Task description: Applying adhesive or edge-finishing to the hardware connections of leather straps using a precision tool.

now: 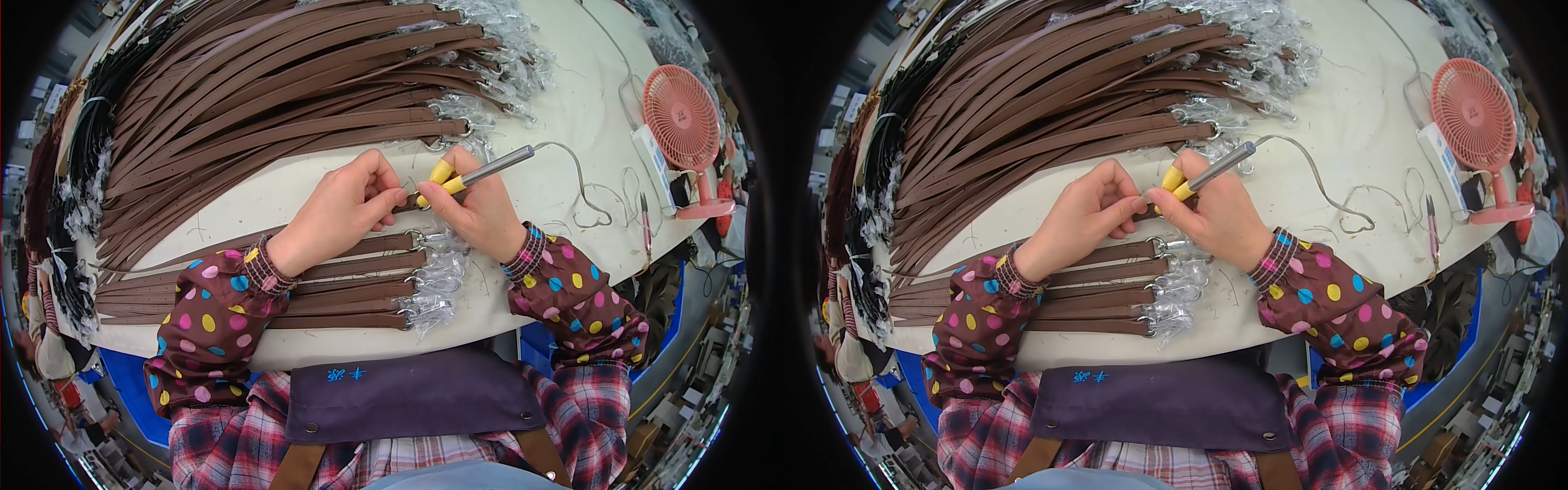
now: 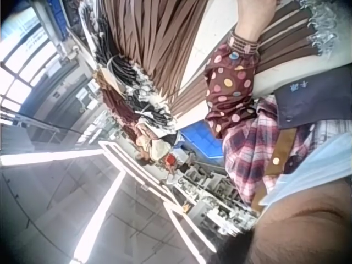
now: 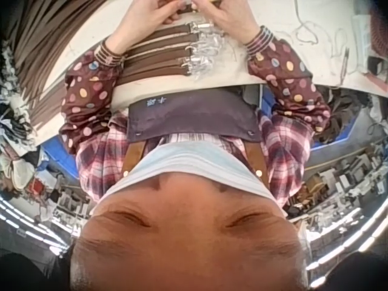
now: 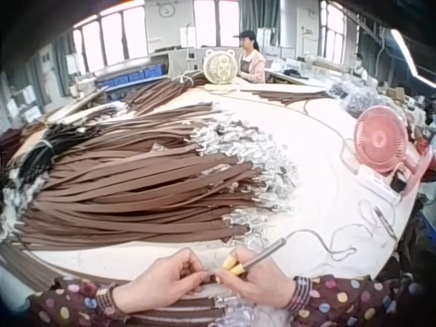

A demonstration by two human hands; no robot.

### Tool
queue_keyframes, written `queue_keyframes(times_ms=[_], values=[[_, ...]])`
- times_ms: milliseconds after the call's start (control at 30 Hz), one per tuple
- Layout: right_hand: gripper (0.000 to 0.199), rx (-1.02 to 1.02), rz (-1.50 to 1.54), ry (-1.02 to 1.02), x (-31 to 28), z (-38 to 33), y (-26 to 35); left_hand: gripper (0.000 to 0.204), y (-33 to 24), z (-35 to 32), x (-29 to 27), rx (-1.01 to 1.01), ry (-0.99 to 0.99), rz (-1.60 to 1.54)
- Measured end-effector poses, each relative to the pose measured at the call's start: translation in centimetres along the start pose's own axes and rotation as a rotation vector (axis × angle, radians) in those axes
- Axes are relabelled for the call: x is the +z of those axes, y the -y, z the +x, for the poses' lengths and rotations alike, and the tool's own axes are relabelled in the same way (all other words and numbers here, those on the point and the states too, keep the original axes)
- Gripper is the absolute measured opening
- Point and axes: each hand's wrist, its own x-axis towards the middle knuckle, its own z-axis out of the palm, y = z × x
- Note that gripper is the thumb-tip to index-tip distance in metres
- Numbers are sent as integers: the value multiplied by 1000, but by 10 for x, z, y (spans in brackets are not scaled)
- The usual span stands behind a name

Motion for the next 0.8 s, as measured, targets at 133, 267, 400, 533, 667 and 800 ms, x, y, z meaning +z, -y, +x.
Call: queue_keyframes(times_ms=[133, 267, 400, 533, 667, 800], values=[[25, 2, -5, -10, 0, 0, 0, 16, 1, 1, 0, 0, 1, -7], [24, -11, -20, -22, 0, 1, 0, 16, -1, 1, 0, -8, -2, 2], [25, -12, 23, -54, 1, 2, -1, 15, -2, 0, 0, -12, -43, 17], [25, -44, -4, -65, 2, 3, -3, 15, -1, 1, 1, -11, -67, -22], [27, -76, -46, -70, 2, 3, -6, 15, 0, 1, 0, -9, -67, -43], [27, -82, -61, -71, 3, 3, -5, 14, 1, 1, 1, -15, -68, -57]])
